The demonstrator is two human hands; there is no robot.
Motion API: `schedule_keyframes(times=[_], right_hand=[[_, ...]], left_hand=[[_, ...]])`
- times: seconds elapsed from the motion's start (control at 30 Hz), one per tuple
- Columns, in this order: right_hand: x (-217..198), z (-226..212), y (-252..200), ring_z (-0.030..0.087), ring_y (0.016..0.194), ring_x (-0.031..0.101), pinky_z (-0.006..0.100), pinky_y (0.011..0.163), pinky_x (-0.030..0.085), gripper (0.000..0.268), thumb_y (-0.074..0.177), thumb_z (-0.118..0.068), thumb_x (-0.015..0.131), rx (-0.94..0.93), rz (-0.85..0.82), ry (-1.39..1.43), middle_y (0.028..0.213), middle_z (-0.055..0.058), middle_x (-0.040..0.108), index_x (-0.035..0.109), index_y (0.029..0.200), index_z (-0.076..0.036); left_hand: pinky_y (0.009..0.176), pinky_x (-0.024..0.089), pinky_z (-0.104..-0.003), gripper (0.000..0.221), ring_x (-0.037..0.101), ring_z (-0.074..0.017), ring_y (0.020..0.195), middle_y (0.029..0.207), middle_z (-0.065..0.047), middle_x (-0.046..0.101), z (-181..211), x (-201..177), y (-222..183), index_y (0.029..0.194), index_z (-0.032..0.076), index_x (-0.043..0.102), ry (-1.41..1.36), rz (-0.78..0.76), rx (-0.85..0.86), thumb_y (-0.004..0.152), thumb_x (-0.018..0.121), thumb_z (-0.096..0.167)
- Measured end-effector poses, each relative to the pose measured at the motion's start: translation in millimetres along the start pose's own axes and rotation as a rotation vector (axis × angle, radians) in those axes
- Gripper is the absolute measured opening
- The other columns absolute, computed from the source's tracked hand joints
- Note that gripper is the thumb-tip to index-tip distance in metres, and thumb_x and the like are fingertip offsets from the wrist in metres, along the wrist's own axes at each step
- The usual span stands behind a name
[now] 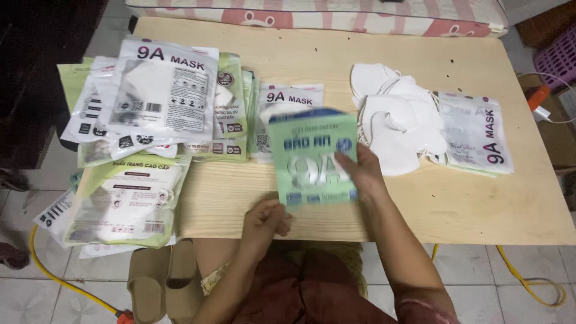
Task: Sorting and stacking individual face masks on a table for packaging.
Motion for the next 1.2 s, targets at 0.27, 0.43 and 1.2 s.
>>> schedule_keyframes(times=[0.27, 0.43, 1.2], right_hand=[[59, 9, 111, 0.022, 0.085, 0.072, 0.037, 0.069, 0.058, 0.022, 0.091, -0.021, 0.072, 0.092, 0.044, -0.175, 0.1, 0.009, 0.076, 0.068, 0.11, -0.01], [52, 6, 87, 0.025, 0.112, 0.068, 0.031, 0.065, 0.065, 0.079, 0.087, -0.041, 0.073, -0.083, 0.052, -0.417, 0.155, 0.014, 0.047, 0.042, 0.153, -0.012], [-133, 62, 21, 0.039, 0.124, 0.059, 0.056, 0.097, 0.05, 0.058, 0.082, -0.042, 0.082, -0.597, 0.166, -1.17, 0.13, 0.01, 0.066, 0.069, 0.135, -0.02]], left_hand=[[0.052, 0.056, -0.033, 0.032, 0.062, -0.0223, 0.056, 0.082, -0.018, 0.073, 2, -19, -5, 0.126, 0.008, 0.068, 0.044, 0.062, 0.008, 0.095, 0.062, 0.003], [0.053, 0.06, -0.033, 0.038, 0.07, -0.02, 0.076, 0.085, -0.013, 0.068, 4, -1, -11, 0.133, 0.005, 0.064, 0.077, -0.063, 0.083, 0.096, 0.062, 0.004], [0.051, 0.064, -0.03, 0.032, 0.072, -0.0198, 0.06, 0.081, -0.019, 0.073, -15, 56, 8, 0.131, 0.001, 0.063, 0.246, -0.071, 0.325, 0.1, 0.059, 0.009]])
Point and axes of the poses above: each hand's wrist, its own y-axis towards the middle knuckle, its own x-axis out of the palm, z = x × y, the point moved 8 cm from there along y, towards the middle knuckle
